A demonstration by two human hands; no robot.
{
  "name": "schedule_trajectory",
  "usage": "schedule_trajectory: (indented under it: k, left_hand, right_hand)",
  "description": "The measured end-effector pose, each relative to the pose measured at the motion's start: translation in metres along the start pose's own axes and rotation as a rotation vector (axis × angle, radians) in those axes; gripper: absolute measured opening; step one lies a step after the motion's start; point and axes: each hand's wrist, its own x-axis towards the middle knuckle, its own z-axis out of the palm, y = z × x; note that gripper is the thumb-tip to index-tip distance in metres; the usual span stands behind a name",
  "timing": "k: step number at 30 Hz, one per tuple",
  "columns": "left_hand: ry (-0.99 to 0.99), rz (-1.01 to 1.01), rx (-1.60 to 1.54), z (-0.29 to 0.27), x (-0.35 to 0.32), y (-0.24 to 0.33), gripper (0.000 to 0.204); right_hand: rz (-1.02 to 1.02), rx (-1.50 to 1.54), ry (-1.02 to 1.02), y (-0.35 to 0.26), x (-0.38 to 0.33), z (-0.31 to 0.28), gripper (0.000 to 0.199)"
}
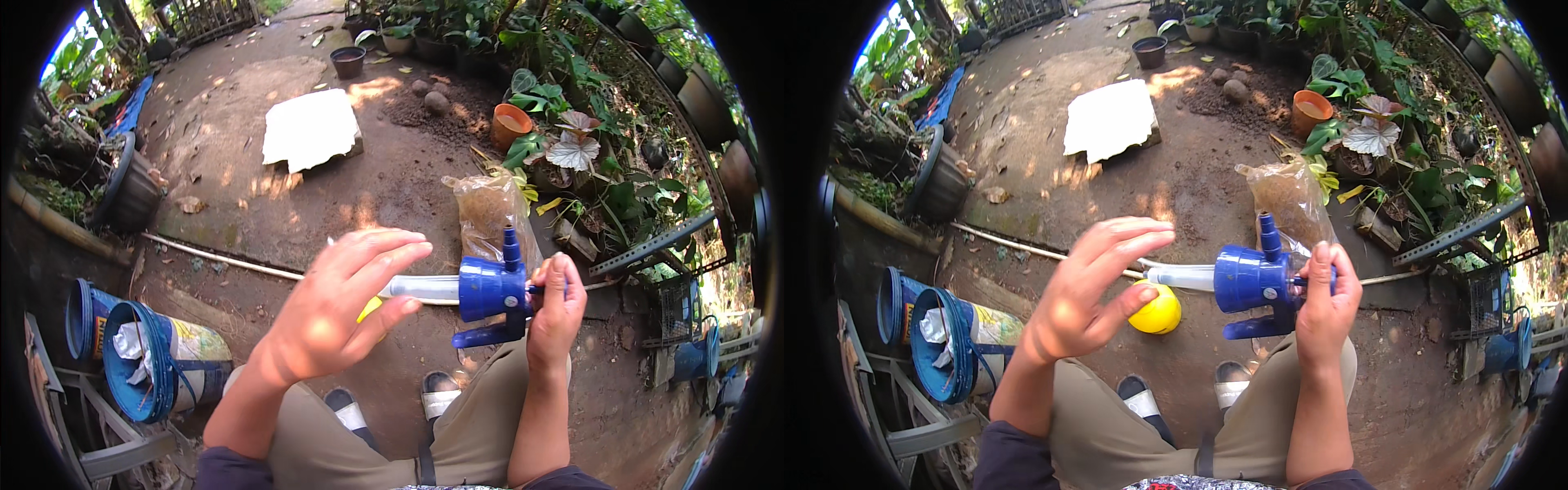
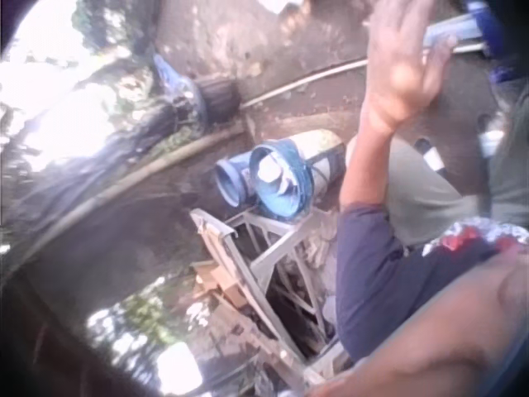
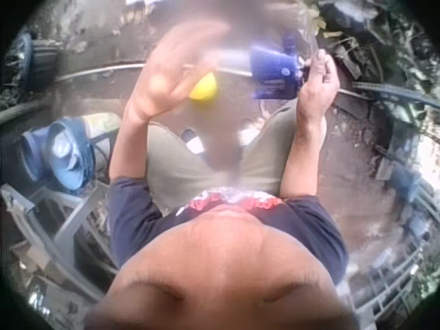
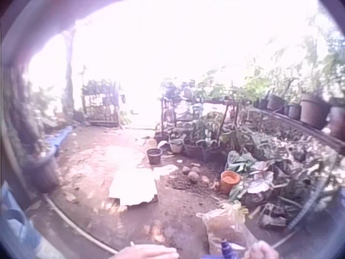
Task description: The person assembles a manual garden sprayer by inserting a clear tube into a blue pump head, attaching the head to a yellow bottle, and tightening the connection. They then pump the handle to pressurize the unit and place it on a wooden bench.
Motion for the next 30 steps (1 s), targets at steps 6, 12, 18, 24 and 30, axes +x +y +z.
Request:
schedule_trajectory:
  k: [6, 12, 18, 24, 30]
  left_hand:
    - [-0.296, -0.047, -0.435, 0.041, -0.021, -0.021, 0.087]
    - [-0.238, -0.073, -0.396, 0.061, -0.016, -0.024, 0.089]
    - [0.049, -0.264, -0.732, 0.062, -0.024, -0.033, 0.076]
    - [0.017, -0.425, -1.149, 0.057, -0.032, -0.030, 0.070]
    - [-0.171, -0.419, -0.868, 0.047, -0.040, -0.044, 0.083]
  right_hand:
    - [-0.157, -0.027, -0.202, -0.012, -0.008, 0.005, 0.038]
    - [-0.324, -0.213, -0.324, -0.003, -0.015, 0.012, 0.036]
    - [-0.254, 0.034, -0.324, -0.023, -0.030, 0.033, 0.072]
    - [0.012, -0.183, -0.388, -0.028, -0.041, 0.031, 0.034]
    - [0.025, -0.100, -0.339, -0.035, -0.043, 0.038, 0.026]
